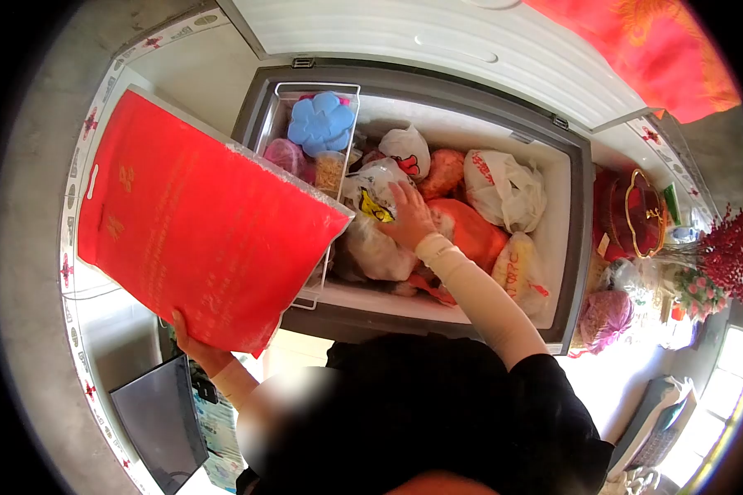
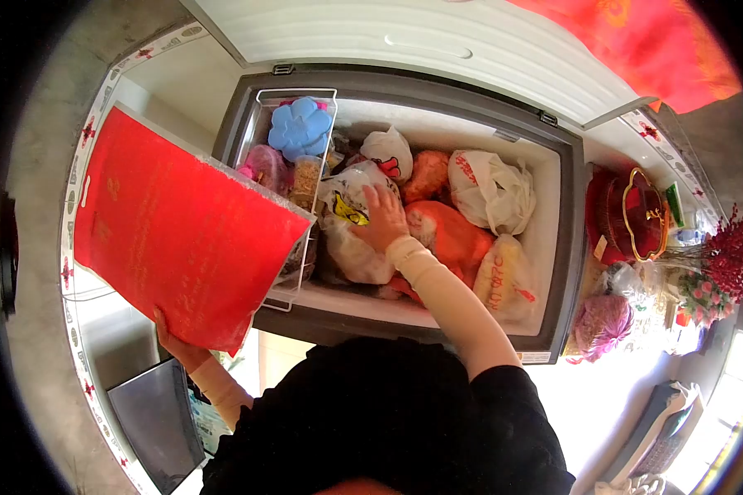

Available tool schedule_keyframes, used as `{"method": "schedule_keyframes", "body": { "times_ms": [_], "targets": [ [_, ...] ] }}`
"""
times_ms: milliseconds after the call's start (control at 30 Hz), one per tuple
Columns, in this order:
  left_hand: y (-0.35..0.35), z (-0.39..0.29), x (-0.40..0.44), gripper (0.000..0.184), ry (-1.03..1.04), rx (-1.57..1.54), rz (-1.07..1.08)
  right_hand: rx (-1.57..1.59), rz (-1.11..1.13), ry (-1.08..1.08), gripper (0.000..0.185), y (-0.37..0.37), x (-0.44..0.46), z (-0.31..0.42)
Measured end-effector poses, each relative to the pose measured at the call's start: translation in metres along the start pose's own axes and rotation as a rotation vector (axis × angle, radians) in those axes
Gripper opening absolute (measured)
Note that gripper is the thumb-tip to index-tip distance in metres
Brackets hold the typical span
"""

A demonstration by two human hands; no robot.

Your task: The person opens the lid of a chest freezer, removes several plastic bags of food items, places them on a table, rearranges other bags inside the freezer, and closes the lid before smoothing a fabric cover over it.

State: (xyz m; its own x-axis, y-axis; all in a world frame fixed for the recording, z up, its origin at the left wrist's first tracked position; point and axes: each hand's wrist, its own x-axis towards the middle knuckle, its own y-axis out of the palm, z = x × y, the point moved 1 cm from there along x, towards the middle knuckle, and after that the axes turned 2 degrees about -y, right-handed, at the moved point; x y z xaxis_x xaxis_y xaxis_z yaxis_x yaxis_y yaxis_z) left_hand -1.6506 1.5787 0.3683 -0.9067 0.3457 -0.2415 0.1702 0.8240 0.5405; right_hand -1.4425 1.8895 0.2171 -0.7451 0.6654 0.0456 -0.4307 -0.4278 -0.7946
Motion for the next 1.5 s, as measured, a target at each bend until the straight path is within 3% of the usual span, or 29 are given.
{"method": "schedule_keyframes", "body": {
  "times_ms": [33, 100, 133, 233, 267, 300, 367, 467, 667, 767, 800, 933, 1000, 1033, 1067, 1133, 1200, 1267, 1300, 1367, 1500],
  "targets": [
    [-0.001, 0.0, 0.0, 0.058, -0.016, -0.001, -0.003, 0.003, -0.003, -0.002, 0.074, -0.002, 0.006, 0.014],
    [0.0, 0.0, -0.001, 0.06, 0.01, 0.027, -0.017, -0.271, 0.231, 0.119, 0.079, -0.002, 0.017, 0.033],
    [0.001, 0.001, -0.002, 0.062, 0.032, 0.053, -0.035, -0.311, 0.189, 0.157, 0.071, 0.007, 0.019, 0.029],
    [0.001, 0.0, -0.005, 0.062, 0.031, 0.065, -0.023, -0.148, 0.355, 0.282, 0.063, 0.029, 0.037, -0.015],
    [-0.001, -0.001, -0.005, 0.062, 0.034, 0.064, -0.03, -0.148, 0.242, 0.236, 0.052, 0.024, 0.032, -0.02],
    [-0.001, 0.0, -0.006, 0.061, 0.035, 0.05, -0.037, -0.151, 0.247, 0.231, 0.052, 0.018, 0.029, -0.026],
    [-0.004, 0.001, -0.005, 0.061, 0.036, 0.031, -0.05, 0.117, 0.026, 0.186, 0.04, 0.006, 0.024, -0.039],
    [-0.008, 0.003, -0.003, 0.06, 0.01, -0.021, -0.085, 0.24, -0.114, 0.2, 0.027, -0.011, 0.018, -0.051],
    [-0.009, 0.001, 0.0, 0.06, 0.014, -0.055, 0.005, 0.728, -0.147, 0.224, 0.022, -0.044, 0.011, -0.024],
    [-0.008, 0.0, 0.002, 0.06, -0.004, -0.086, 0.016, 0.638, -0.132, 0.164, 0.018, -0.061, -0.003, -0.014],
    [-0.006, 0.0, 0.001, 0.06, 0.003, -0.083, 0.015, 0.725, -0.149, 0.248, 0.016, -0.065, -0.008, -0.006],
    [0.001, -0.003, -0.005, 0.061, 0.027, -0.061, -0.01, 0.781, -0.117, 0.261, 0.019, -0.072, -0.018, -0.005],
    [-0.015, 0.001, 0.001, 0.061, 0.014, -0.073, -0.017, 0.303, -0.127, 0.177, 0.025, -0.068, -0.017, -0.016],
    [-0.02, 0.004, 0.006, 0.061, -0.005, -0.086, -0.018, 0.302, -0.128, 0.168, 0.025, -0.073, -0.015, -0.003],
    [-0.021, 0.004, 0.007, 0.061, -0.001, -0.089, -0.019, -0.079, -0.317, 0.007, 0.026, -0.084, -0.015, 0.022],
    [-0.021, 0.005, 0.009, 0.06, -0.006, -0.103, -0.002, -0.463, -0.498, -0.158, 0.028, -0.079, -0.017, 0.046],
    [-0.023, 0.006, 0.011, 0.059, -0.008, -0.11, 0.012, -0.105, -0.384, -0.312, 0.03, -0.06, -0.017, 0.054],
    [-0.025, 0.007, 0.013, 0.059, -0.015, -0.111, 0.027, 0.102, -0.073, -0.324, 0.031, -0.029, -0.016, 0.06],
    [-0.026, 0.007, 0.014, 0.059, -0.012, -0.113, 0.014, 0.102, -0.071, -0.322, 0.031, -0.01, -0.013, 0.053],
    [-0.029, 0.007, 0.015, 0.059, -0.008, -0.115, 0.0, -0.164, 0.258, 0.176, 0.042, 0.025, -0.001, 0.038],
    [-0.035, 0.004, 0.016, 0.06, 0.008, -0.114, -0.085, -0.244, 0.348, 0.316, 0.051, 0.041, 0.024, 0.04]
  ]
}}
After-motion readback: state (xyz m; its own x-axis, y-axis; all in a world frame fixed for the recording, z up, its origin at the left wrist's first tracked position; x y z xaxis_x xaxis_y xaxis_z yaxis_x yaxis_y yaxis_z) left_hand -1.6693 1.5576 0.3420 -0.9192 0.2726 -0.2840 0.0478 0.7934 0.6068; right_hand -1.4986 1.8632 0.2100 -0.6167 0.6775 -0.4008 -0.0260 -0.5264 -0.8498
